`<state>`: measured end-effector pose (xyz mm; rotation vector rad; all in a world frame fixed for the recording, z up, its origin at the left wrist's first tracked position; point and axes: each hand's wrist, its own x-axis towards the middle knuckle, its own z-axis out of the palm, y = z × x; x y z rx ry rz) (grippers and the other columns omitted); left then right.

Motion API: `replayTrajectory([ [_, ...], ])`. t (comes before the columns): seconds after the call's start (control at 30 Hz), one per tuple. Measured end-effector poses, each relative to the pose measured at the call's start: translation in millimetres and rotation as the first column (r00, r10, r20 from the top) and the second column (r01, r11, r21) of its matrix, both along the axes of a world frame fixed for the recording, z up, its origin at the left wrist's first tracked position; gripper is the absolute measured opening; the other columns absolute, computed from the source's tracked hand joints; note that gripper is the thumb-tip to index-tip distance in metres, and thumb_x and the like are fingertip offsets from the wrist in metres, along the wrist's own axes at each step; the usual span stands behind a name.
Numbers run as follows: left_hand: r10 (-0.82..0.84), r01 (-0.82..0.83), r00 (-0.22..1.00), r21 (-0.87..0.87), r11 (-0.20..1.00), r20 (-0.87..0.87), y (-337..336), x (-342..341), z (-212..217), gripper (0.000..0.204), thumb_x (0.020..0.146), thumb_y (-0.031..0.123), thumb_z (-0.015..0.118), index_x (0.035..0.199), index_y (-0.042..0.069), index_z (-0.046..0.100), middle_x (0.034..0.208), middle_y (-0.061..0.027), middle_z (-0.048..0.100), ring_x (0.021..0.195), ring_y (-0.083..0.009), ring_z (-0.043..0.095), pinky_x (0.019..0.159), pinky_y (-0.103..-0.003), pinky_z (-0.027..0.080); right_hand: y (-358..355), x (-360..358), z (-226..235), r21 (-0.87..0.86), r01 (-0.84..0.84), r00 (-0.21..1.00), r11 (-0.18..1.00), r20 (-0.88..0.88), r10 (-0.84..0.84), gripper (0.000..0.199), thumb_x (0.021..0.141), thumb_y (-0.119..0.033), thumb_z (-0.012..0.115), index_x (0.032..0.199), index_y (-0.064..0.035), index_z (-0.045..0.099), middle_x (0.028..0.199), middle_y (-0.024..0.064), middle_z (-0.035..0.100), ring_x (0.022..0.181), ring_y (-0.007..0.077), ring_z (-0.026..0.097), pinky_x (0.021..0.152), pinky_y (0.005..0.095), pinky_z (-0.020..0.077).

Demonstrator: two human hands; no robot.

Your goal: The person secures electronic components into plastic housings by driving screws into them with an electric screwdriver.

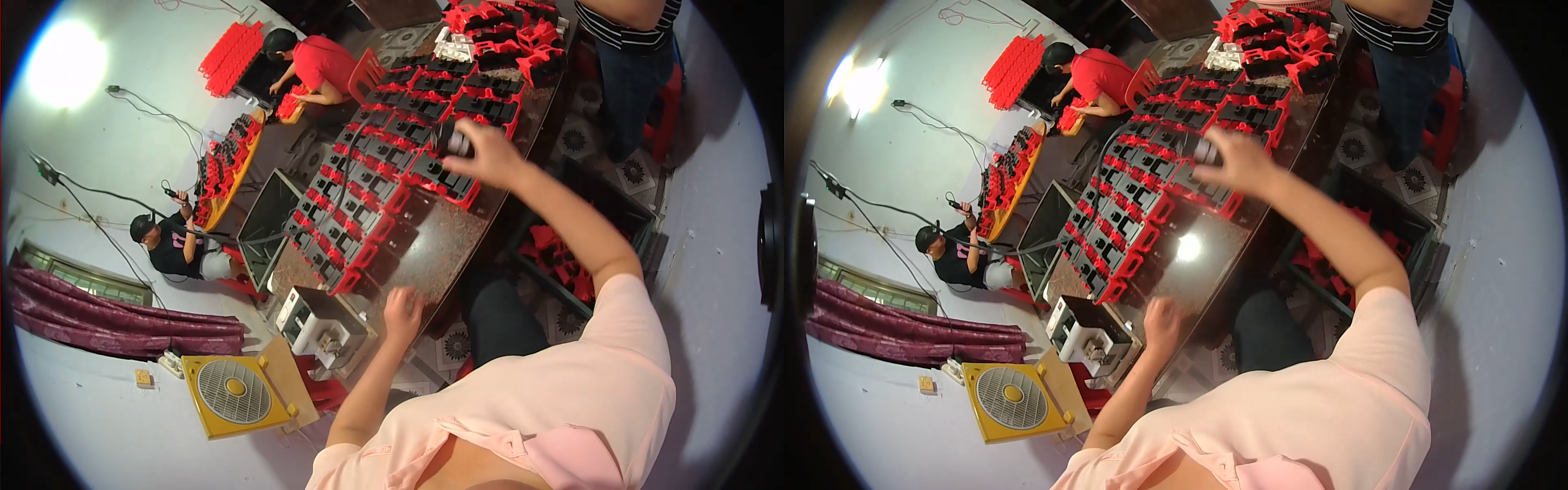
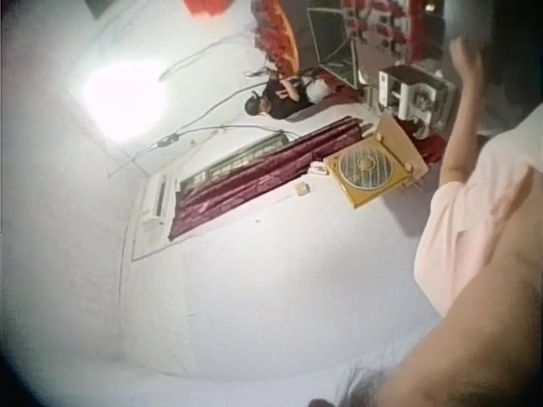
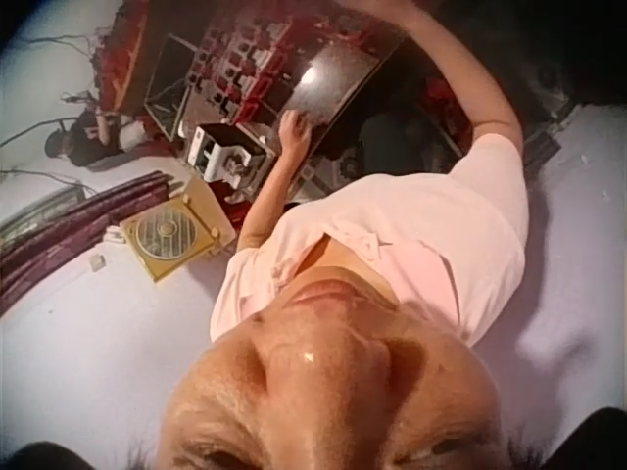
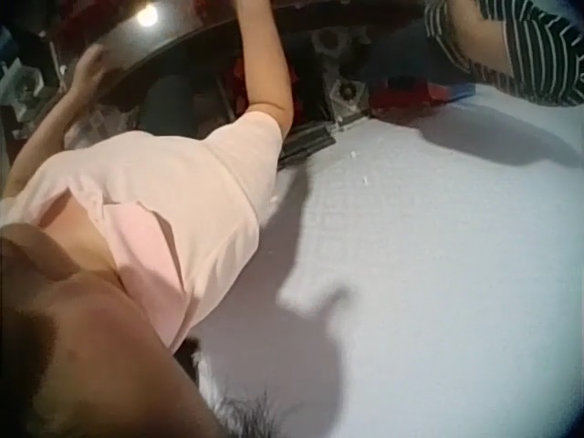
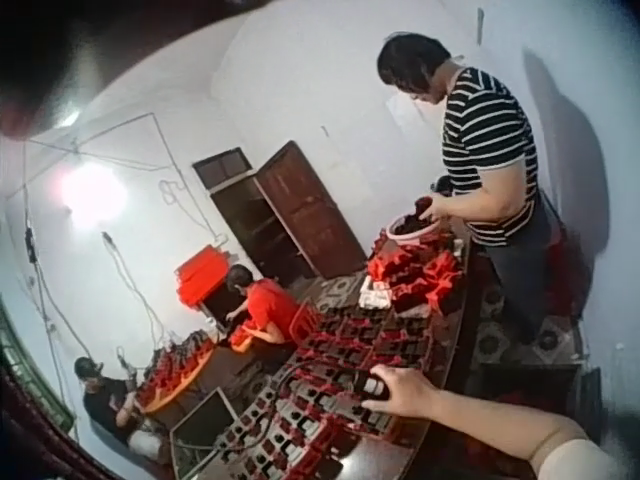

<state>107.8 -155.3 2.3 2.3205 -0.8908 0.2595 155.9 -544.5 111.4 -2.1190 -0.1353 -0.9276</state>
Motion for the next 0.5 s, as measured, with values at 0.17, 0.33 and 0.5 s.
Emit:
replayTrajectory([
  [0.17, -0.115, 0.104, 0.976, 0.07, 0.992, 0.184, -124, 56, 32, 0.056, 0.078, 0.017, 0.081, 0.128, 0.008, 0.057, 0.142, -0.0163, 0.052, 0.133, -0.0396, 0.046, 0.109, -0.05, 0.038, -157, 114, 7, -0.275, 0.319, 0.816, 0.907, -0.407, -0.41, 0.066, 0.071, -0.047, 0.079, 0.117, -0.0028, 0.061, 0.108, 0.0241, 0.07, 0.102, 0.0395, 0.069, 0.085, 0.0495, 0.0561],
  [0.33, -0.123, 0.088, 0.978, 0.207, 0.974, 0.166, -201, 99, 36, 0.086, 0.074, 0.037, 0.086, 0.146, 0.013, 0.046, 0.159, -0.02, 0.031, 0.147, -0.0473, 0.026, 0.114, -0.059, 0.029, -213, 158, -17, -0.33, 0.395, 0.703, 0.857, -0.493, -0.513, 0.068, 0.07, -0.046, 0.081, 0.12, -0.0038, 0.064, 0.112, 0.0189, 0.072, 0.106, 0.0366, 0.069, 0.088, 0.0493, 0.0567],
  [0.5, -0.16, 0.116, 0.983, 0.359, 0.926, 0.095, -211, 111, 23, 0.087, 0.079, 0.039, 0.082, 0.153, 0.019, 0.042, 0.164, -0.0198, 0.025, 0.149, -0.0516, 0.018, 0.115, -0.062, 0.028, -217, 167, -19, -0.389, 0.18, 0.587, 0.904, -0.695, -0.416, 0.073, 0.064, -0.047, 0.086, 0.117, -0.0004, 0.07, 0.116, 0.0181, 0.072, 0.109, 0.0332, 0.07, 0.093, 0.0457, 0.0564],
])
